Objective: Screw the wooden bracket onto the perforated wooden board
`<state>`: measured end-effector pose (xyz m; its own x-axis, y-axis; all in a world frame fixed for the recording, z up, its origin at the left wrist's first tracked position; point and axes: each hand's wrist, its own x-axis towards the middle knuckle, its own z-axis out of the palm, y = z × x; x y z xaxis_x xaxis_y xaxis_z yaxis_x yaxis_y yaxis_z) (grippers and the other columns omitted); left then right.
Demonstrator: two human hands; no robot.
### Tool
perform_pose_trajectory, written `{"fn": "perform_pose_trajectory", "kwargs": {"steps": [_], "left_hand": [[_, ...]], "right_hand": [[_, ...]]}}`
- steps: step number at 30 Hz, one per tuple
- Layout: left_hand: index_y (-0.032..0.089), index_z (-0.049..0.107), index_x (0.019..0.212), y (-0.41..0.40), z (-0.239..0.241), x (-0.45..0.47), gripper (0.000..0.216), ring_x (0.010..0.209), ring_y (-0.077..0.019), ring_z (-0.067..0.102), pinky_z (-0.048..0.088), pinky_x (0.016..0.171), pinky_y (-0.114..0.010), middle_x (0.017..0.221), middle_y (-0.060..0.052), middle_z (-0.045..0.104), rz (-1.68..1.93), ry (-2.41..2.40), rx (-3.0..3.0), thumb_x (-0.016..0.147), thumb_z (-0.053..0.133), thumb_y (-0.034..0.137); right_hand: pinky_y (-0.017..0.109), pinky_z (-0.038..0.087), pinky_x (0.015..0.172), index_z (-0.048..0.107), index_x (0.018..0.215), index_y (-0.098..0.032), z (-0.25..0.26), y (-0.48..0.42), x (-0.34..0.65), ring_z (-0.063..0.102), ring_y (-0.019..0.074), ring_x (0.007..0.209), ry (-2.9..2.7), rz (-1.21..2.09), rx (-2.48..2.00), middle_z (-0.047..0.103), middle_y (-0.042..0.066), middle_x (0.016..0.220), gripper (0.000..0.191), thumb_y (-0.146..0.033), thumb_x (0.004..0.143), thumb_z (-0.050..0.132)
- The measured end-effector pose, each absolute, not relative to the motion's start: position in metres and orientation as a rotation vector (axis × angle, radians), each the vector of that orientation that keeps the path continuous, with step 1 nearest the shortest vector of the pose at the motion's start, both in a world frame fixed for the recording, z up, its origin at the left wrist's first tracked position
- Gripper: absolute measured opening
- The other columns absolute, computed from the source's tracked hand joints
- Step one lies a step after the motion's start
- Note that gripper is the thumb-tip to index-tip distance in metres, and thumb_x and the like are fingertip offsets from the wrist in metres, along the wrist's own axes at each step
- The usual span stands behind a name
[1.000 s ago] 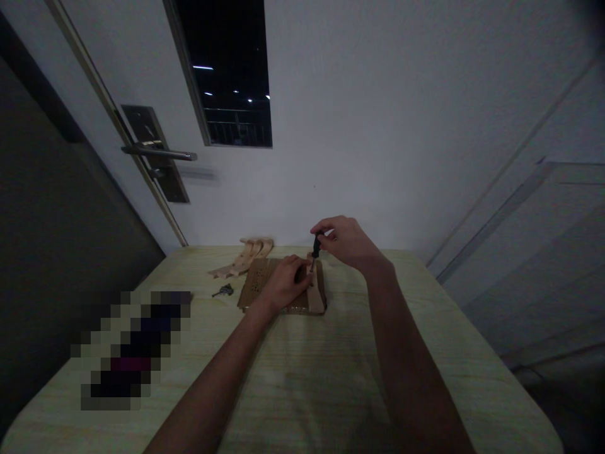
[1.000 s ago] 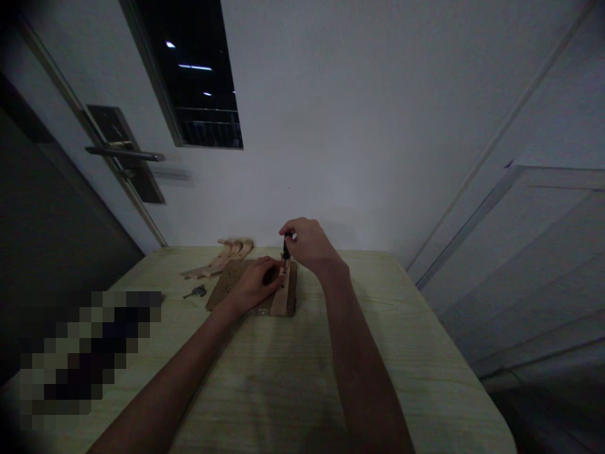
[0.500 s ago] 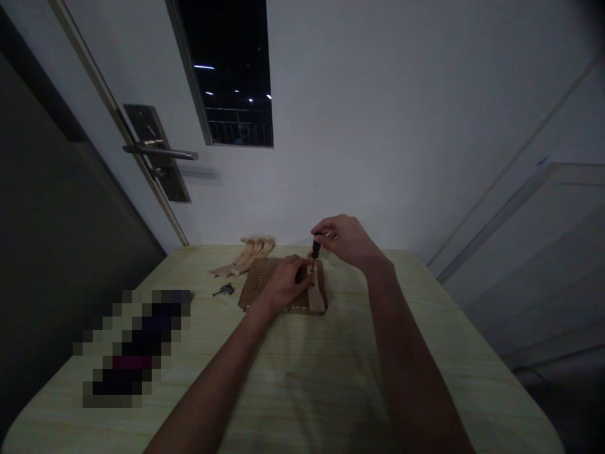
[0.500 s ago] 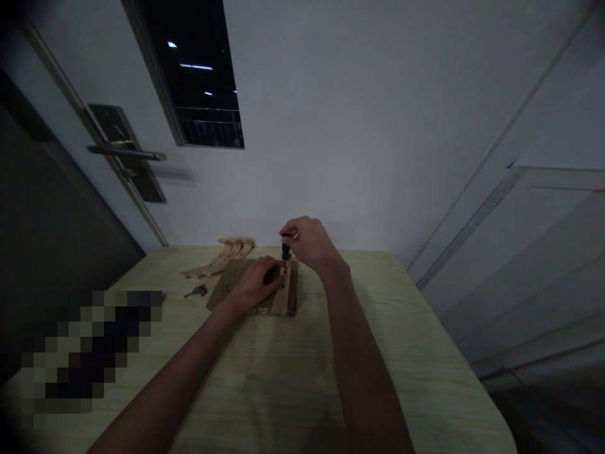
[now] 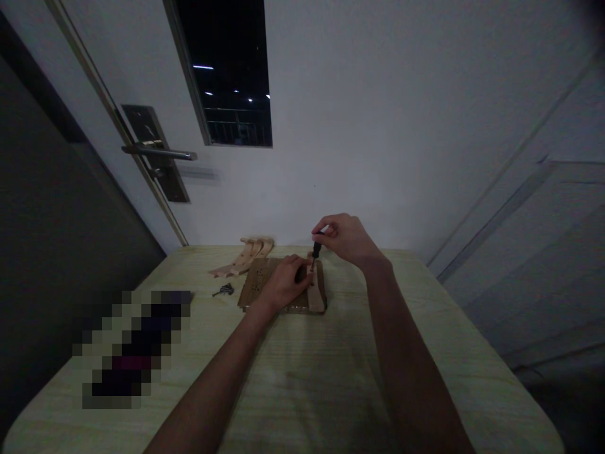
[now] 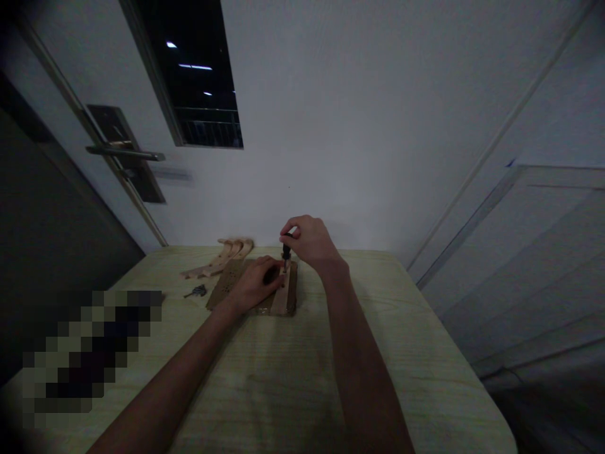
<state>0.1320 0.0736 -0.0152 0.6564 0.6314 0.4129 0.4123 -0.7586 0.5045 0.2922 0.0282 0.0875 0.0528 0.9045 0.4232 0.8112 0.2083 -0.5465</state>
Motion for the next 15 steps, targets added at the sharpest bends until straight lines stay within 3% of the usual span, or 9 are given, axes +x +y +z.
{"fn": "perform_pose_trajectory", "kwargs": {"steps": [15], "left_hand": [[0.016, 0.059, 0.103, 0.0764, -0.0209, 0.1309, 0.023, 0.092, -0.0206, 0.056, 0.045, 0.086, -0.035, 0.098, -0.007, 0.061, 0.878, 0.787, 2.516, 0.083, 0.055, 0.027]], "right_hand": [[0.025, 0.044, 0.058, 0.069, 0.074, -0.014, 0.0855, 0.0300, 0.2936, 0.058, 0.0120, 0.060, -1.708, 0.189, -1.659, 0.065, 0.004, 0.068, 0.020, -0.033, 0.068, 0.074]]}}
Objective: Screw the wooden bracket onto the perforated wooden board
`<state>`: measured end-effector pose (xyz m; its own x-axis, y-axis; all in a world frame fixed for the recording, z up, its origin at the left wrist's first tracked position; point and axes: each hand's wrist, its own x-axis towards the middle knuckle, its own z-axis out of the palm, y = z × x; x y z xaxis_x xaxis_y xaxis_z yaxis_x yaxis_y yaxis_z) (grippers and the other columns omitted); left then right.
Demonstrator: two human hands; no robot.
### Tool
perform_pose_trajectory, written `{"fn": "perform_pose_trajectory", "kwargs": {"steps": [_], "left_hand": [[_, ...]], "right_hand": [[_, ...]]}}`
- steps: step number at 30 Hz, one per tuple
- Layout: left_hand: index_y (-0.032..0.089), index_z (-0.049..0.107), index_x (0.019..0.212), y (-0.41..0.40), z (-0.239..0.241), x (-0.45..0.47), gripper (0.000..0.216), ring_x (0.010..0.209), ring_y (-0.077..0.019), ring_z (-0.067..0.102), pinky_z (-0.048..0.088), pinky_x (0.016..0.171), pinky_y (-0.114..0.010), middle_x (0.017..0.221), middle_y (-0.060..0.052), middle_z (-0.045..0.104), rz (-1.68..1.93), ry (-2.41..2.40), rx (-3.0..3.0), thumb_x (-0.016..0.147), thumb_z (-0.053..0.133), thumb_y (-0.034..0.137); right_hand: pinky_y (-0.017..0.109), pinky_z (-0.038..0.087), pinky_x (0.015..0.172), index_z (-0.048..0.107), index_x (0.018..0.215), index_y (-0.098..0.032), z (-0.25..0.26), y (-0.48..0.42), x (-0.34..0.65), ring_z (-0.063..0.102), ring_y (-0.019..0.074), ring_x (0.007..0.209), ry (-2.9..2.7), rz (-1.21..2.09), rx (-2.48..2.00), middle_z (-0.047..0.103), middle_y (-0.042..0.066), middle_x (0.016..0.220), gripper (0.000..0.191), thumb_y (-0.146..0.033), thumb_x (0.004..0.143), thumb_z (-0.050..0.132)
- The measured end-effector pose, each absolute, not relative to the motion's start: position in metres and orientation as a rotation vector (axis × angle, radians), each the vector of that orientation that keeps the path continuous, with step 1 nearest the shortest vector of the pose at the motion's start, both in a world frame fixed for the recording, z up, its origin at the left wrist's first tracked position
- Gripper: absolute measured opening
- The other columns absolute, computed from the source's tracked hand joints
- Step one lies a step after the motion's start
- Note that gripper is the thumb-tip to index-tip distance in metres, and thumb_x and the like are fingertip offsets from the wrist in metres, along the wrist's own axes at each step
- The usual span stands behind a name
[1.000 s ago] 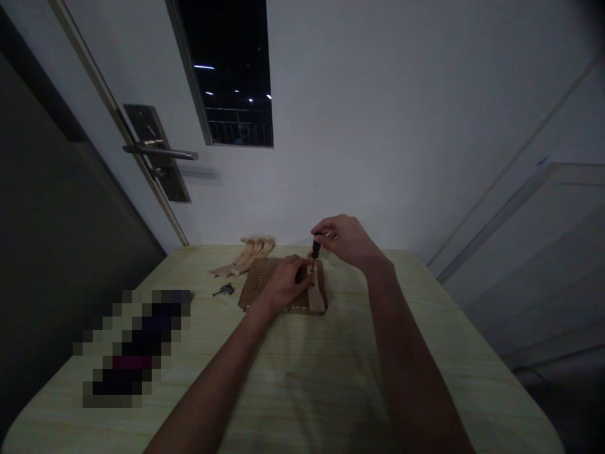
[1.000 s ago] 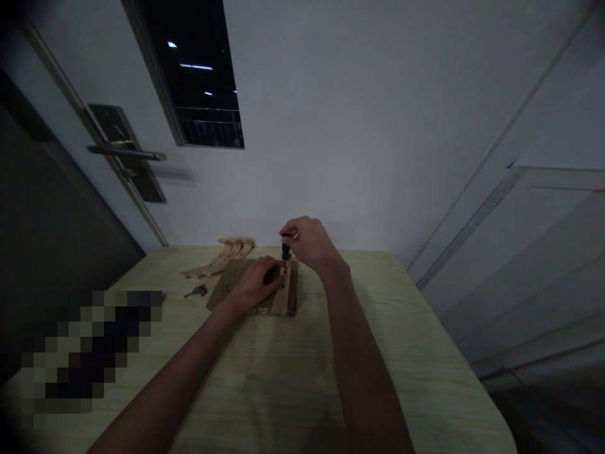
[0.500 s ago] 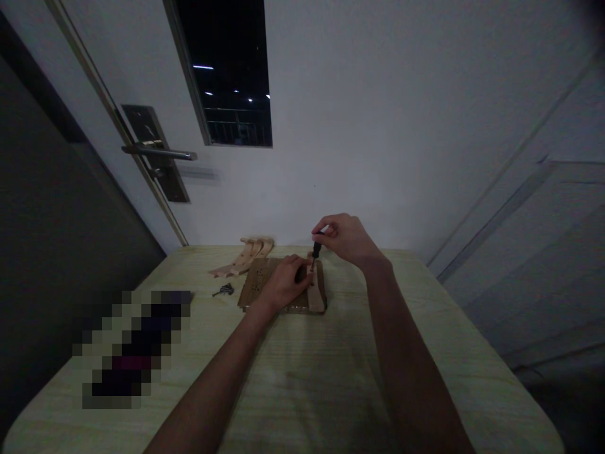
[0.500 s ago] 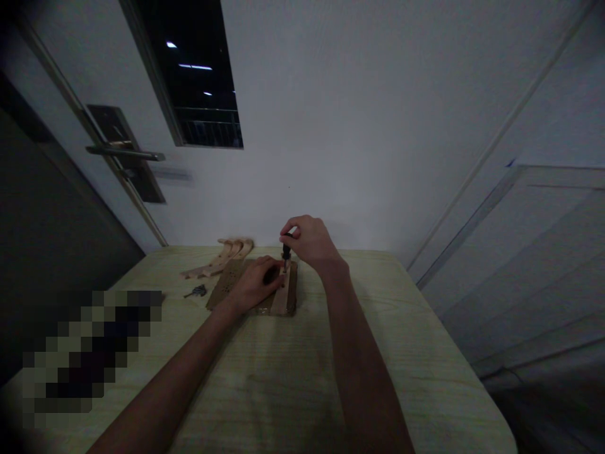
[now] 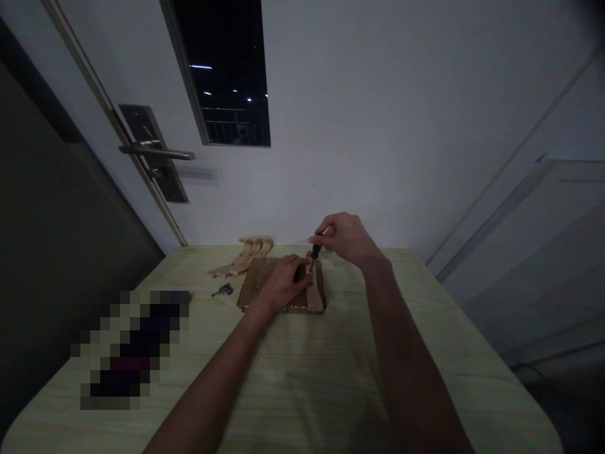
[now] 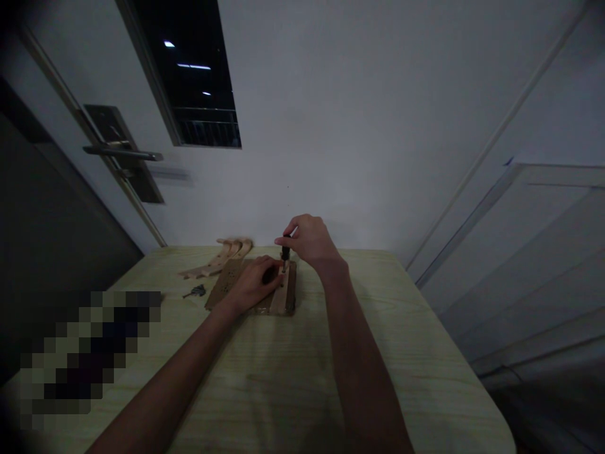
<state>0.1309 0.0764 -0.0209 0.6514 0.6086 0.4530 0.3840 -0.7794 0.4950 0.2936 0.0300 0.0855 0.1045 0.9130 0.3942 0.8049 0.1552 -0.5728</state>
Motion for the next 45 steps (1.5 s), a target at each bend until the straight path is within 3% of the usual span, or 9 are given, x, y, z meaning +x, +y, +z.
{"fn": "perform_pose_trajectory", "kwargs": {"steps": [26, 45], "left_hand": [[0.017, 0.059, 0.100, 0.0756, -0.0194, 0.1327, 0.021, 0.090, -0.0207, 0.056, 0.045, 0.084, -0.035, 0.095, -0.007, 0.061, 0.864, 0.790, 2.520, 0.083, 0.056, 0.028], [0.017, 0.060, 0.099, 0.0733, -0.0166, 0.1328, 0.020, 0.091, -0.0211, 0.057, 0.046, 0.084, -0.036, 0.095, -0.007, 0.061, 0.850, 0.812, 2.516, 0.083, 0.054, 0.028]], "right_hand": [[0.028, 0.042, 0.060, 0.058, 0.069, -0.015, 0.0814, 0.0336, 0.2865, 0.057, 0.0144, 0.064, -1.649, 0.213, -1.718, 0.063, 0.005, 0.069, 0.026, -0.037, 0.070, 0.072], [0.024, 0.037, 0.054, 0.049, 0.065, -0.019, 0.0809, 0.0359, 0.2917, 0.051, 0.0112, 0.054, -1.742, 0.205, -1.679, 0.057, 0.000, 0.058, 0.027, -0.037, 0.076, 0.066]]}}
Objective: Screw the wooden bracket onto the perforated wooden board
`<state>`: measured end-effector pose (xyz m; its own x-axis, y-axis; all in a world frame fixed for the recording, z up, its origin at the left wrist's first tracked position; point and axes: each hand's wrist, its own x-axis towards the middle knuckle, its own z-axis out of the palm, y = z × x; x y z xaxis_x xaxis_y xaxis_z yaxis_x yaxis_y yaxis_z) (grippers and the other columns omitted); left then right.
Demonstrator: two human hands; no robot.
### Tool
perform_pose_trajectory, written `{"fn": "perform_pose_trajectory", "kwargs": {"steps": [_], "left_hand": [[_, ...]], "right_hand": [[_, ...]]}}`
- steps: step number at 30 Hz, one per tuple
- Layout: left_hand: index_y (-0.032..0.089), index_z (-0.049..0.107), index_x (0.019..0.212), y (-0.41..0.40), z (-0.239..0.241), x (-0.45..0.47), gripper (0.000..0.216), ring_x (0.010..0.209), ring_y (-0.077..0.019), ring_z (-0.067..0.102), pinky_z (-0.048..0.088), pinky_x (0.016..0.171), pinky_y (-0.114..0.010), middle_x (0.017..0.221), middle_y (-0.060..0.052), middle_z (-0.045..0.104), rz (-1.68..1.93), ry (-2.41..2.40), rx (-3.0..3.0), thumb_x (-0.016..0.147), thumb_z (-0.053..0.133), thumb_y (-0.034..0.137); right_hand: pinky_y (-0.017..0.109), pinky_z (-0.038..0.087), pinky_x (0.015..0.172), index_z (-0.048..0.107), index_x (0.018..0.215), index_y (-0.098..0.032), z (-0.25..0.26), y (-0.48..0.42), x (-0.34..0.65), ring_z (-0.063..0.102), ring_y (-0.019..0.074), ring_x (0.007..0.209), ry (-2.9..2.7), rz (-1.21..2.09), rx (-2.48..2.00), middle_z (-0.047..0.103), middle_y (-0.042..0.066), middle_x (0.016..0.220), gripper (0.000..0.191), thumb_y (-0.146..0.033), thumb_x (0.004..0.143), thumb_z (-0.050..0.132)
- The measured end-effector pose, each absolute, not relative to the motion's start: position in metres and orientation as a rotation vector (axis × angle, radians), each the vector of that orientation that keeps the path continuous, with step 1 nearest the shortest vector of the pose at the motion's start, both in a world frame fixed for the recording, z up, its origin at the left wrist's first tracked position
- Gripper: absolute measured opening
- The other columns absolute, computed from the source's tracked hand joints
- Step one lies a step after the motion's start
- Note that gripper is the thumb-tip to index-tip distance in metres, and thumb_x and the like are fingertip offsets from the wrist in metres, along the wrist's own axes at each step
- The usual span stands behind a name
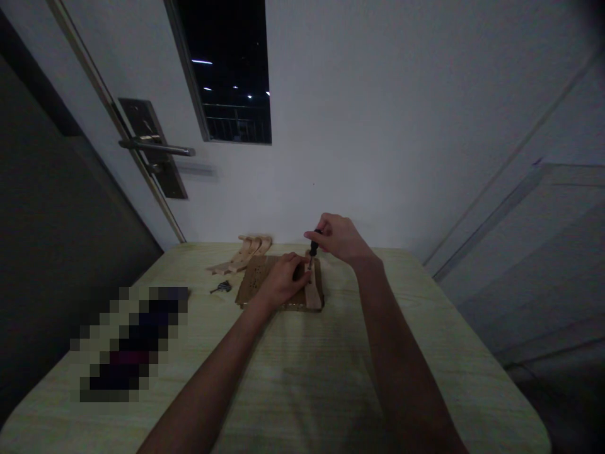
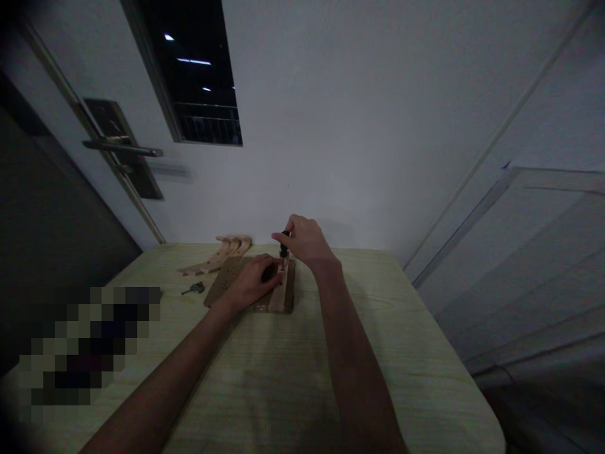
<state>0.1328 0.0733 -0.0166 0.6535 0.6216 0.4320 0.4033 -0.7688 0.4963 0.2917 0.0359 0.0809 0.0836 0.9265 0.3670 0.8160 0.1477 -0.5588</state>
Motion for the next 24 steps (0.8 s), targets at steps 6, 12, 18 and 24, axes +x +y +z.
{"fn": "perform_pose_trajectory", "kwargs": {"steps": [6, 12, 18, 24], "left_hand": [[0.017, 0.059, 0.100, 0.0739, -0.0165, 0.1318, 0.021, 0.092, -0.0213, 0.056, 0.045, 0.086, -0.036, 0.095, -0.007, 0.061, 0.847, 0.808, 2.532, 0.084, 0.054, 0.028], [0.017, 0.059, 0.100, 0.0732, -0.0148, 0.1324, 0.020, 0.091, -0.0209, 0.056, 0.045, 0.085, -0.036, 0.096, -0.007, 0.061, 0.842, 0.812, 2.521, 0.083, 0.054, 0.027], [0.017, 0.059, 0.095, 0.0720, -0.0135, 0.1334, 0.017, 0.089, -0.0209, 0.056, 0.045, 0.083, -0.035, 0.092, -0.007, 0.061, 0.843, 0.809, 2.520, 0.082, 0.055, 0.027], [0.017, 0.059, 0.098, 0.0724, -0.0147, 0.1324, 0.019, 0.089, -0.0209, 0.056, 0.045, 0.083, -0.035, 0.093, -0.007, 0.061, 0.824, 0.838, 2.510, 0.082, 0.055, 0.027]], "right_hand": [[0.023, 0.037, 0.055, 0.051, 0.076, -0.020, 0.0804, 0.0332, 0.2892, 0.050, 0.0096, 0.052, -1.827, 0.218, -1.595, 0.055, -0.004, 0.057, 0.009, -0.023, 0.078, 0.059], [0.021, 0.038, 0.051, 0.051, 0.076, -0.020, 0.0808, 0.0311, 0.2879, 0.051, 0.0091, 0.047, -1.812, 0.319, -1.560, 0.056, -0.004, 0.053, 0.012, -0.028, 0.078, 0.060], [0.020, 0.042, 0.046, 0.053, 0.081, -0.020, 0.0775, 0.0332, 0.2916, 0.059, 0.0116, 0.047, -1.752, 0.540, -1.458, 0.060, -0.002, 0.054, 0.018, -0.036, 0.080, 0.060], [0.022, 0.047, 0.054, 0.060, 0.088, -0.018, 0.0825, 0.0294, 0.2945, 0.063, 0.0124, 0.055, -1.809, 0.433, -1.512, 0.065, 0.001, 0.061, 0.011, -0.022, 0.080, 0.054]]}}
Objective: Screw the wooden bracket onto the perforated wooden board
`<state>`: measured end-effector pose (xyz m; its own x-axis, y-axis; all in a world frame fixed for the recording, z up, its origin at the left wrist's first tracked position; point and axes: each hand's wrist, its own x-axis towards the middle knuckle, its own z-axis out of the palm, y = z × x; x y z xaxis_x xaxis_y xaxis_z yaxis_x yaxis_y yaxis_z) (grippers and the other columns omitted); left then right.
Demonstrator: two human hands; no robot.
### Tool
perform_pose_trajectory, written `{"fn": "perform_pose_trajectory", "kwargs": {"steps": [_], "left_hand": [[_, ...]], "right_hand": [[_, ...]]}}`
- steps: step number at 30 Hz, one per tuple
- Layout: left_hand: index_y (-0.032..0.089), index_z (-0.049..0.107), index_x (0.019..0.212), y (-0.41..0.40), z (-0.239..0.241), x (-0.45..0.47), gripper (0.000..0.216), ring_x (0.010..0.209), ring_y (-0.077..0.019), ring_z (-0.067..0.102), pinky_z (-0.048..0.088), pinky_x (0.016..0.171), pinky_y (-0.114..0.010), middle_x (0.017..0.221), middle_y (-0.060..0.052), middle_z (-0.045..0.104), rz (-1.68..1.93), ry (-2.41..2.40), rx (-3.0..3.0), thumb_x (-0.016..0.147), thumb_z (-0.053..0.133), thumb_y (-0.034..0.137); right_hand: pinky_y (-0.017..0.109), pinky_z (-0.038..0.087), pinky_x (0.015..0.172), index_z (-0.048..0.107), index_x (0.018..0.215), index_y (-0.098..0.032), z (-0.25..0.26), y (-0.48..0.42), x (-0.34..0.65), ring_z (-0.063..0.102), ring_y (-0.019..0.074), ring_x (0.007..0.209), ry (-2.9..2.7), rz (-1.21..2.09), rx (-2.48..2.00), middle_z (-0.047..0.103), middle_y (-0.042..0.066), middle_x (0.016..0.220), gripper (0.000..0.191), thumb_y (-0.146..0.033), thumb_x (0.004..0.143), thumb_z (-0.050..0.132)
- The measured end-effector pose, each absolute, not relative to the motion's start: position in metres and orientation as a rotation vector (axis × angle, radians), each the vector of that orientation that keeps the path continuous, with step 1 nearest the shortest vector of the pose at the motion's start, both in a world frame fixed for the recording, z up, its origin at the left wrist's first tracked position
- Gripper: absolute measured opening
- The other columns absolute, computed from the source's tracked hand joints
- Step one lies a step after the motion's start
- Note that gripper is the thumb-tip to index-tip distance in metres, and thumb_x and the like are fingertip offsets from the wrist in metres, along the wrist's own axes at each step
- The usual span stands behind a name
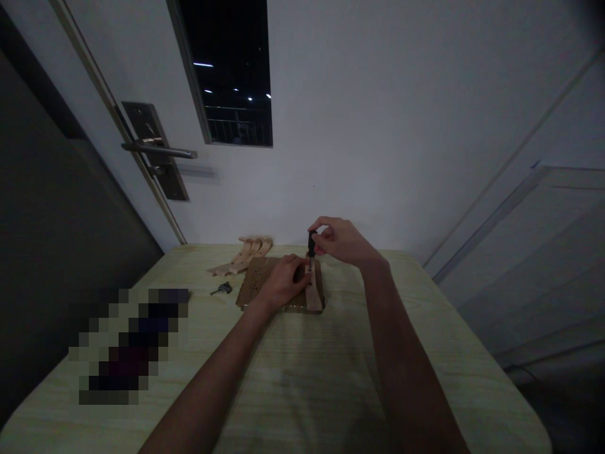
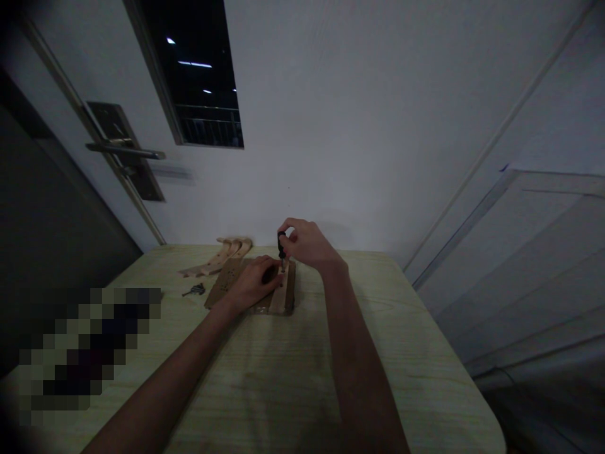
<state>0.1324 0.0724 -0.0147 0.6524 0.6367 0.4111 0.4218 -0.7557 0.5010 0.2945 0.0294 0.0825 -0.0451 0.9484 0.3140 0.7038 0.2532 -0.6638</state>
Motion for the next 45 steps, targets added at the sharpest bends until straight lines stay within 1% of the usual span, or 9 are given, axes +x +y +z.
{"fn": "perform_pose_trajectory", "kwargs": {"steps": [3, 7, 11, 13, 16, 20, 27, 39, 45], "left_hand": [[0.017, 0.059, 0.098, 0.072, -0.015, 0.132, 0.019, 0.090, -0.0211, 0.056, 0.045, 0.083, -0.036, 0.093, -0.007, 0.061, 0.844, 0.830, 2.501, 0.082, 0.056, 0.026], [0.018, 0.060, 0.096, 0.071, -0.014, 0.132, 0.016, 0.090, -0.0207, 0.056, 0.045, 0.084, -0.035, 0.093, -0.006, 0.061, 0.850, 0.819, 2.483, 0.081, 0.056, 0.025], [0.018, 0.060, 0.095, 0.072, -0.015, 0.131, 0.015, 0.090, -0.0203, 0.056, 0.045, 0.084, -0.035, 0.093, -0.006, 0.061, 0.853, 0.804, 2.481, 0.082, 0.055, 0.025], [0.018, 0.059, 0.095, 0.073, -0.016, 0.132, 0.015, 0.089, -0.0204, 0.056, 0.045, 0.083, -0.035, 0.093, -0.006, 0.061, 0.854, 0.805, 2.487, 0.083, 0.055, 0.026], [0.018, 0.059, 0.096, 0.073, -0.016, 0.132, 0.016, 0.090, -0.0206, 0.056, 0.045, 0.084, -0.035, 0.093, -0.006, 0.061, 0.854, 0.805, 2.494, 0.083, 0.055, 0.027], [0.018, 0.059, 0.098, 0.073, -0.016, 0.133, 0.018, 0.091, -0.0207, 0.057, 0.045, 0.085, -0.035, 0.095, -0.006, 0.061, 0.839, 0.816, 2.504, 0.083, 0.055, 0.028], [0.017, 0.060, 0.100, 0.073, -0.017, 0.132, 0.021, 0.091, -0.0207, 0.057, 0.045, 0.085, -0.035, 0.096, -0.007, 0.061, 0.851, 0.809, 2.512, 0.084, 0.055, 0.028], [0.016, 0.060, 0.098, 0.074, -0.017, 0.133, 0.019, 0.089, -0.0206, 0.057, 0.045, 0.083, -0.035, 0.094, -0.007, 0.062, 0.856, 0.799, 2.510, 0.083, 0.054, 0.028], [0.017, 0.060, 0.099, 0.074, -0.016, 0.132, 0.020, 0.088, -0.0203, 0.057, 0.045, 0.082, -0.034, 0.093, -0.006, 0.062, 0.849, 0.802, 2.516, 0.083, 0.054, 0.028]], "right_hand": [[0.022, 0.048, 0.055, 0.064, 0.085, -0.017, 0.084, 0.029, 0.297, 0.061, 0.0116, 0.056, -1.825, 0.342, -1.504, 0.065, 0.002, 0.066, 0.012, -0.020, 0.077, 0.056], [0.023, 0.050, 0.061, 0.065, 0.082, -0.016, 0.082, 0.032, 0.299, 0.062, 0.0109, 0.064, -1.817, 0.318, -1.421, 0.068, 0.004, 0.081, 0.011, -0.019, 0.075, 0.057], [0.024, 0.051, 0.065, 0.067, 0.085, -0.014, 0.079, 0.035, 0.299, 0.063, 0.0121, 0.068, -1.828, 0.414, -1.350, 0.068, 0.004, 0.075, 0.014, -0.019, 0.074, 0.058], [0.025, 0.051, 0.065, 0.068, 0.092, -0.015, 0.078, 0.036, 0.300, 0.063, 0.0118, 0.067, -1.849, 0.414, -1.346, 0.067, 0.003, 0.072, 0.020, -0.018, 0.075, 0.057], [0.027, 0.053, 0.072, 0.069, 0.101, -0.016, 0.079, 0.036, 0.300, 0.064, 0.0120, 0.073, -1.862, 0.418, -1.329, 0.070, 0.004, 0.082, 0.027, -0.016, 0.077, 0.056], [0.030, 0.054, 0.079, 0.071, 0.096, -0.017, 0.079, 0.036, 0.299, 0.067, 0.0142, 0.079, -1.831, 0.470, -1.333, 0.072, 0.005, 0.090, 0.024, -0.014, 0.077, 0.057], [0.030, 0.055, 0.078, 0.071, 0.094, -0.017, 0.078, 0.037, 0.300, 0.067, 0.0153, 0.081, -1.808, 0.472, -1.359, 0.072, 0.006, 0.088, 0.022, -0.012, 0.076, 0.060], [0.024, 0.052, 0.061, 0.072, 0.086, -0.014, 0.079, 0.038, 0.300, 0.063, 0.0125, 0.064, -1.803, 0.342, -1.409, 0.067, 0.004, 0.068, 0.016, -0.016, 0.070, 0.068], [0.024, 0.050, 0.061, 0.070, 0.083, -0.016, 0.076, 0.041, 0.300, 0.062, 0.0128, 0.063, -1.818, 0.267, -1.419, 0.066, 0.003, 0.068, 0.013, -0.020, 0.070, 0.070]]}}
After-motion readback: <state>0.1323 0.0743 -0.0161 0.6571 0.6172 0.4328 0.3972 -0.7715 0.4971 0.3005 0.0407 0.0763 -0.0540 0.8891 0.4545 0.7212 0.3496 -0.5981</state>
